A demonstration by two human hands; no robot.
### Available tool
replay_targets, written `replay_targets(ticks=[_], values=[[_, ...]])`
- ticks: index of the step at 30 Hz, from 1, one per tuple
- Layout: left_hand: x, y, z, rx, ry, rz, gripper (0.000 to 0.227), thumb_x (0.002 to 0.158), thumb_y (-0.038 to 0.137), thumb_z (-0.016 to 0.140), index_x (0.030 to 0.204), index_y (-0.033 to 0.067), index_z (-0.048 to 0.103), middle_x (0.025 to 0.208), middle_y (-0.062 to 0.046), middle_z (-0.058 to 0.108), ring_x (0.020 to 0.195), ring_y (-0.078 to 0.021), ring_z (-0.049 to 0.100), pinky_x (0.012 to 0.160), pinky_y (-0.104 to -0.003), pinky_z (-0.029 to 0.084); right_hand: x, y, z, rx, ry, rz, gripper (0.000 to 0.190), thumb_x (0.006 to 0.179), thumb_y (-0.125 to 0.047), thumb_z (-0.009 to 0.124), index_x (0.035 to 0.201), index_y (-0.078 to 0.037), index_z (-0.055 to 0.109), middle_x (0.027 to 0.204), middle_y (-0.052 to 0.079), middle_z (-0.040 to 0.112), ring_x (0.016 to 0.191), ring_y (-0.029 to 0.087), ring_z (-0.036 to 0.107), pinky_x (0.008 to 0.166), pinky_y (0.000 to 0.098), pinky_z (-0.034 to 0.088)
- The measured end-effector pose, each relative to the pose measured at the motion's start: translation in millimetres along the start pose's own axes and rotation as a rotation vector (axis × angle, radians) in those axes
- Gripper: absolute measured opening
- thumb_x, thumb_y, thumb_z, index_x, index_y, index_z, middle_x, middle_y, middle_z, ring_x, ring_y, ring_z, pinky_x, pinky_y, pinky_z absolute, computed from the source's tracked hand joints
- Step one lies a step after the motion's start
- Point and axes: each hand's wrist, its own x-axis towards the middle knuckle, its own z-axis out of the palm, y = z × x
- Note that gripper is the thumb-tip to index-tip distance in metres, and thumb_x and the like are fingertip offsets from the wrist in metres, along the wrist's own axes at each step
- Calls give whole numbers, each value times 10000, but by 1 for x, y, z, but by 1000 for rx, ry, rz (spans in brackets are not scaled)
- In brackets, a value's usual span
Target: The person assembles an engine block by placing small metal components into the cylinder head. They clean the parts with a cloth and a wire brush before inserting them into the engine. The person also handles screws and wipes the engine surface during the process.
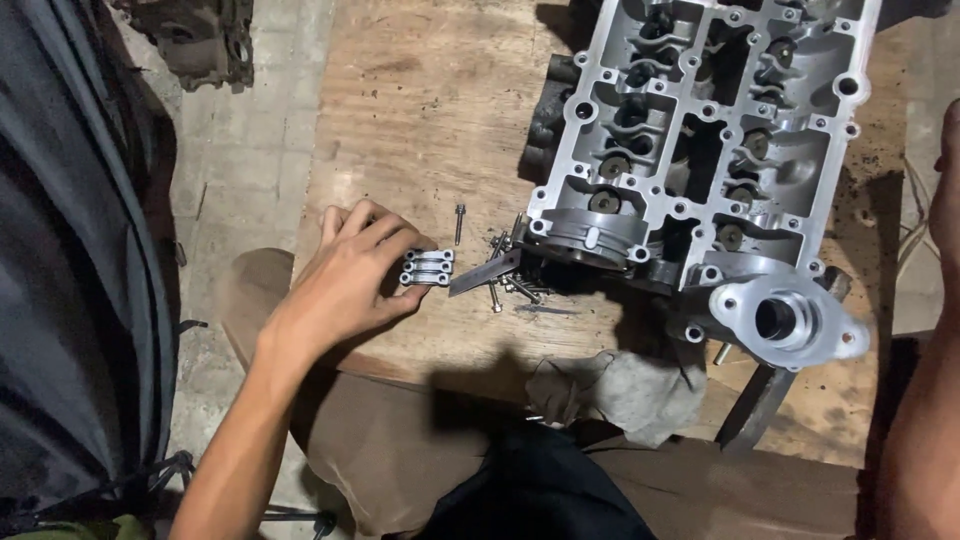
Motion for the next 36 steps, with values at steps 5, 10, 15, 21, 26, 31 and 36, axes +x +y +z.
replay_targets(ticks=[5,10,15,21,26,31,36], values=[[4,-4,2,14,-47,3,461,638,253,835,1051,85,716,997,-33,717,1055,-242,530,1137,-560,266,5,-68,-22,47,-57,81,528,1592,-255,410,1251,99,600,1009,148,528,855,244,534,763,355,469],[1,-6,1,30,-52,-49,575,570,314,888,1070,85,719,986,-47,726,1088,-251,595,1207,-699,224,2,-70,-22,56,-28,-6,506,1609,-184,457,1297,152,671,1053,188,606,908,276,615,830,370,548],[-2,-4,-30,168,60,15,635,639,493,875,1138,146,691,1067,-9,691,1108,-218,572,1150,-460,406,-4,-78,-32,94,27,31,572,1628,-295,493,1339,154,699,1087,187,626,964,260,632,818,346,528],[66,45,-79,41,274,370,555,752,526,862,1027,75,691,888,-38,590,883,-211,531,891,-386,465,23,-227,-83,367,-51,-31,194,1406,135,643,1230,101,569,1144,200,666,984,242,625,902,312,499],[159,107,-73,-201,306,574,486,676,144,963,1036,15,663,975,-81,692,856,-220,633,809,-336,536,65,-297,-120,292,-136,-156,129,1250,179,769,1147,148,698,949,174,644,668,172,433,628,273,330],[214,153,-38,-197,130,525,505,645,229,964,1033,77,678,965,-44,715,835,-175,658,837,-305,577,88,-333,-134,238,-311,-262,120,1034,76,812,1058,101,697,887,166,662,609,183,513,541,272,409],[216,171,-23,-215,-15,548,525,579,227,967,980,47,680,888,-58,725,751,-201,655,706,-334,586,70,-346,-132,398,-483,-387,384,733,-103,844,1073,26,719,1002,120,742,849,206,681,790,317,570]])
